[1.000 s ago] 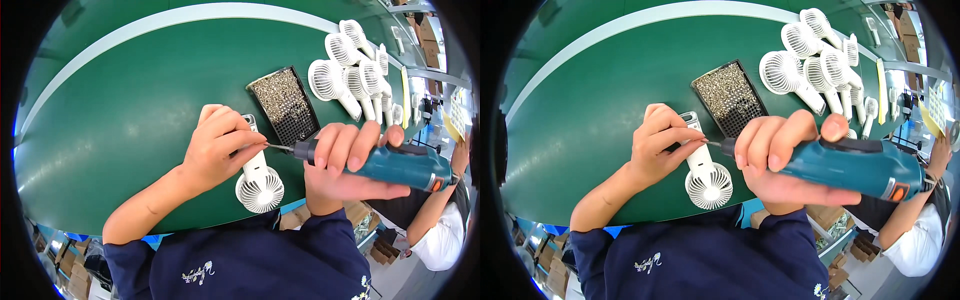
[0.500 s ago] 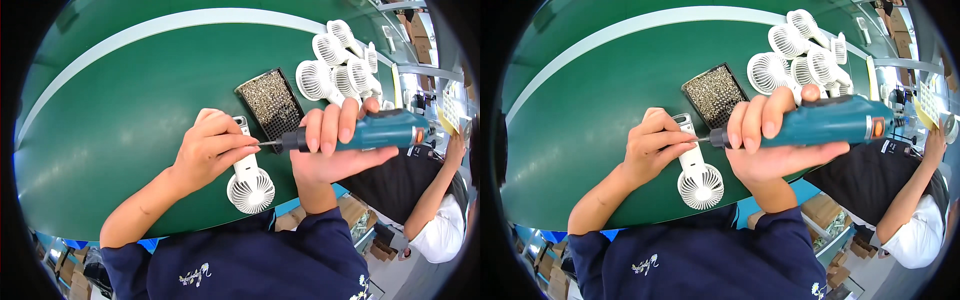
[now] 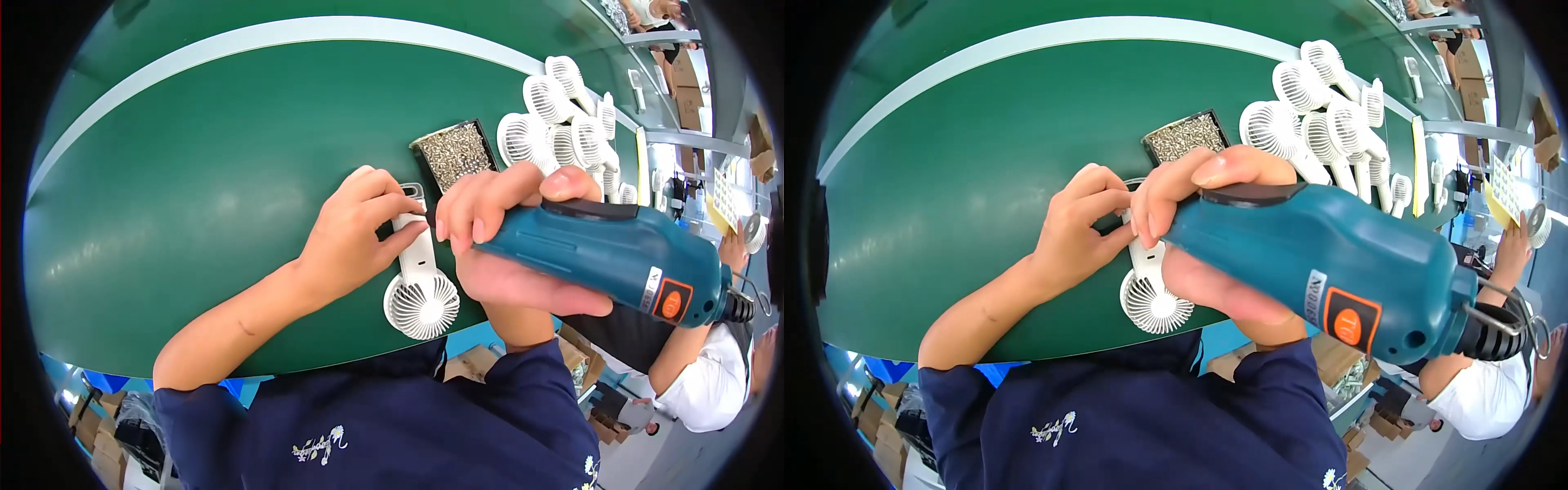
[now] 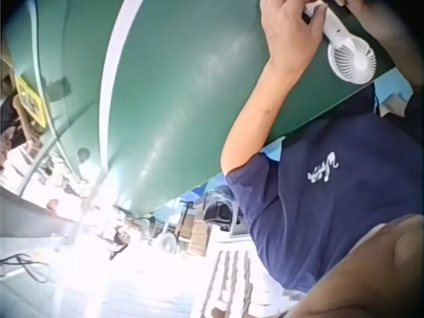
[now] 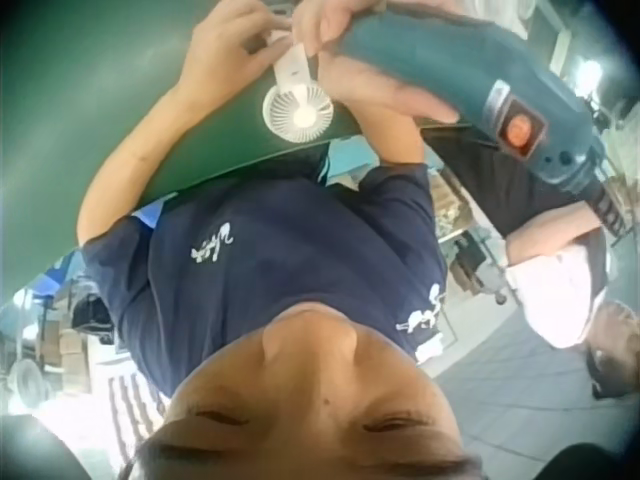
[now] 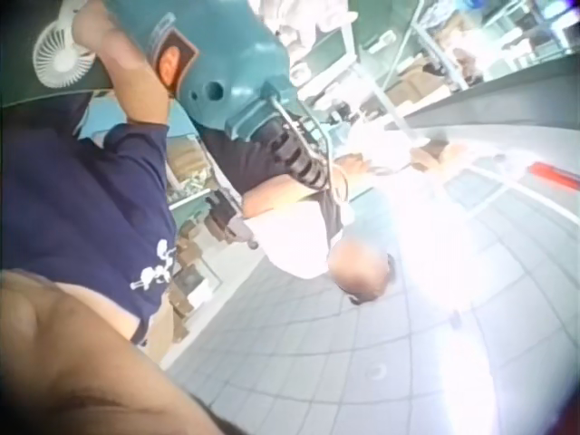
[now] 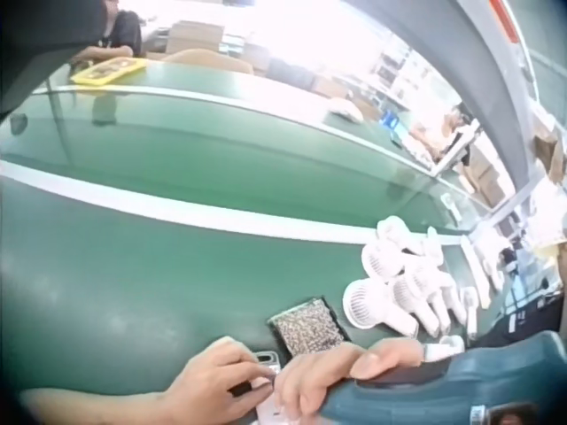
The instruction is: Assembling handheld electric fans by driving screws into the housing using an electric screwdriver on an assembly line.
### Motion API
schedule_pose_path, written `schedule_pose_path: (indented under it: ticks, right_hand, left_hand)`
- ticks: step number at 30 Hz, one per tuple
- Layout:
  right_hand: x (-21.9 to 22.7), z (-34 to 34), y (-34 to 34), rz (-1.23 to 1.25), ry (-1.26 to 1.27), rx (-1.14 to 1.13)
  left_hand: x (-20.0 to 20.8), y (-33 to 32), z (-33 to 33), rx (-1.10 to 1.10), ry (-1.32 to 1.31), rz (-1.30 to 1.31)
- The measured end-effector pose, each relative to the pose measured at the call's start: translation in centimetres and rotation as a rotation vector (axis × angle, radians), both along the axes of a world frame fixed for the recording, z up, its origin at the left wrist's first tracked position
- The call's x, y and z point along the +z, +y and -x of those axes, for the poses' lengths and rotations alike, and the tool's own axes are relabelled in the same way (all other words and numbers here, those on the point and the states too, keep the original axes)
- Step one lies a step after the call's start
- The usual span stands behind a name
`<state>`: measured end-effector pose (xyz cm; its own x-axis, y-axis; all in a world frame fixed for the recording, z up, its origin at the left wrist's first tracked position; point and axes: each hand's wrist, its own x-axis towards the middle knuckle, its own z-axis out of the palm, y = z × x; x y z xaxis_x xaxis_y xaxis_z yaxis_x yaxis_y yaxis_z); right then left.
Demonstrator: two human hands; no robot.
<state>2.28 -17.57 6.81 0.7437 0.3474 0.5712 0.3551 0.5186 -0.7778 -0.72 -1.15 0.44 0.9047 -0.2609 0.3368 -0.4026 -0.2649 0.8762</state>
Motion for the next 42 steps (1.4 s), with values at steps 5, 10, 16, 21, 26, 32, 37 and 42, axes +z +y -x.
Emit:
schedule_pose_path:
  ticks: [5,10,16,21,26,32,37,42]
  right_hand:
    - [-0.9,-0.4,0.8,0.051,-0.012,0.003]
    - [-0.9,-0.7,1.6,0.085,-0.014,-0.034]
    - [-1.2,0.0,1.9,0.001,-0.01,-0.034]
    - [-0.4,0.2,1.4,-0.093,-0.048,-0.071]
    - [3.2,4.2,-5.9,-0.361,-0.036,-0.427]
    - [-3.2,11.8,-11.5,-0.525,0.281,-0.709]
    - [-5.9,14.3,-12.0,-0.872,0.646,-0.699]
    - [-7.0,14.4,-11.8,-0.979,0.63,-0.672]
  left_hand:
    - [-0.3,0.0,0.1,-0.005,0.001,0.017]
    - [-0.3,0.1,0.4,-0.013,0.035,0.01]
    - [0.0,0.2,0.4,0.001,0.036,0.012]
    - [0.3,0.2,-0.2,-0.043,0.041,-0.008]
    - [3.4,1.2,-0.3,-0.244,-0.196,-0.357]
    - [5.3,1.6,-0.5,-0.598,-0.393,-0.742]
    - [6.2,1.8,-1.5,-0.85,-0.303,-0.773]
    - [10.8,-7.5,-5.1,-0.705,-0.097,-0.566]
